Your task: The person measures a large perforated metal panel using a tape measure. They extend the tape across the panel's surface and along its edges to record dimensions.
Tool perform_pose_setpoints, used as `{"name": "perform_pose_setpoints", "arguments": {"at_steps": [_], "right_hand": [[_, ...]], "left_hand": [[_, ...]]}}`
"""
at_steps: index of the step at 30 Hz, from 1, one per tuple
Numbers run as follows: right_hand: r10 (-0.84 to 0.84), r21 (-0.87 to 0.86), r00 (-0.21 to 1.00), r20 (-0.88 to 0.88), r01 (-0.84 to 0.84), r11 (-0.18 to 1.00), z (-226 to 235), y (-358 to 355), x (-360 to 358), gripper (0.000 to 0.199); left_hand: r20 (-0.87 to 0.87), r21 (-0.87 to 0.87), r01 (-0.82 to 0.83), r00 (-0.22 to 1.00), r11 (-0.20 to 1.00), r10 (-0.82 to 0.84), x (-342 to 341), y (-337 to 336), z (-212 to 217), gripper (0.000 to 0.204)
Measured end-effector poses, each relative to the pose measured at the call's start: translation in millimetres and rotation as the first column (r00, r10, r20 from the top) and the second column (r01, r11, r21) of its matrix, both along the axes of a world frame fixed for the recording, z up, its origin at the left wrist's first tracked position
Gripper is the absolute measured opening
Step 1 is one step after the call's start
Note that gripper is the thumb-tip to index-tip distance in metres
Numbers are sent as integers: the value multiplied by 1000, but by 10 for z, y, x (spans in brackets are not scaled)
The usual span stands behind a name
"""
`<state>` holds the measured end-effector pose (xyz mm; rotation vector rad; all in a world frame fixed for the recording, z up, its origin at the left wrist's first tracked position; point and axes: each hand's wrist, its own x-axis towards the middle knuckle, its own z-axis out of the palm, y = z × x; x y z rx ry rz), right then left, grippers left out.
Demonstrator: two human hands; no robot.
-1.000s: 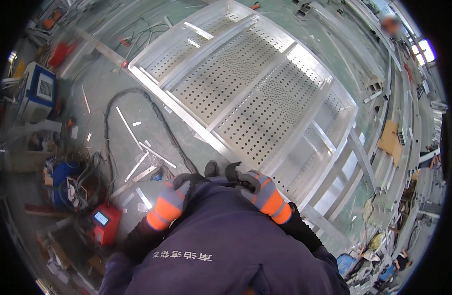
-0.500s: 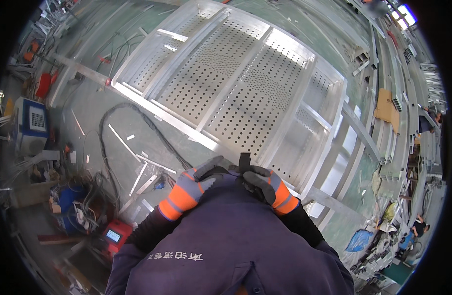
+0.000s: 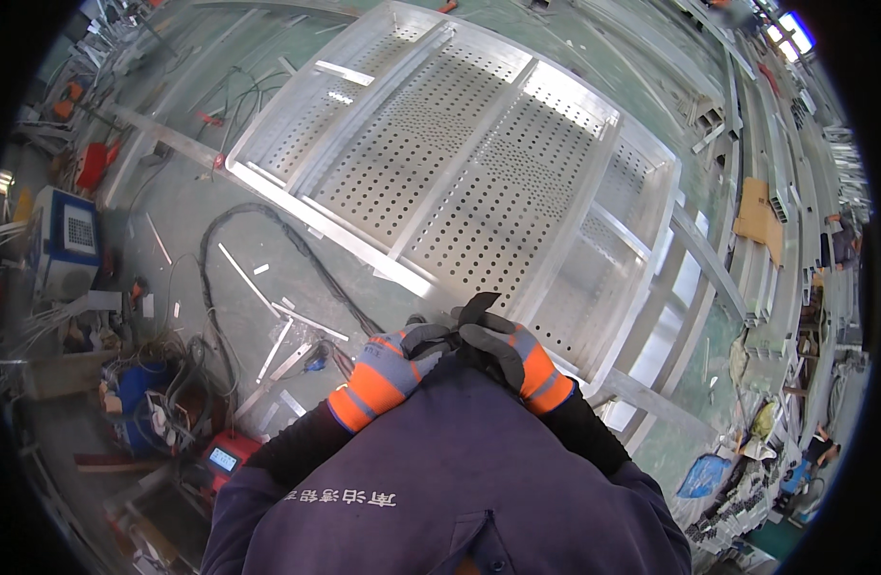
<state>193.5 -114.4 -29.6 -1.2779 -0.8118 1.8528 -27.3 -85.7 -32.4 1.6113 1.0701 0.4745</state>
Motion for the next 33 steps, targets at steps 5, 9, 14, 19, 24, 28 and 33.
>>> {"name": "perform_pose_setpoints", "arguments": {"at_steps": [5, 9, 14, 19, 24, 28, 33], "right_hand": [[38, -8, 999, 18, -37, 999, 43, 78, -73, 29], [119, 9, 989, 90, -120, 993, 111, 97, -74, 34], [78, -141, 997, 5, -77, 987, -17, 89, -101, 37], [179, 125, 965, 189, -205, 971, 34, 63, -73, 27], [112, 528, 848, 519, -420, 738, -282, 72, -29, 31], [85, 259, 915, 394, -200, 945, -229, 166, -101, 23], [-84, 91, 932, 352, 55, 994, -317, 232, -207, 34]], "left_hand": [[53, -73, -49, 997, 996, 53, 13, -44, -22, 40], [371, -272, -64, 914, 960, 166, 18, -77, 53, 37], [332, -425, -83, 912, 901, 241, -56, -23, -61, 27], [282, -229, -79, 948, 970, 144, 18, -52, -107, 24], [150, -176, -88, 982, 981, 115, 34, -38, -58, 20], [50, 73, -92, 995, 993, 88, 8, -44, -110, 17], [93, 274, -110, 992, 956, 87, 20, -34, -159, 16]]}}
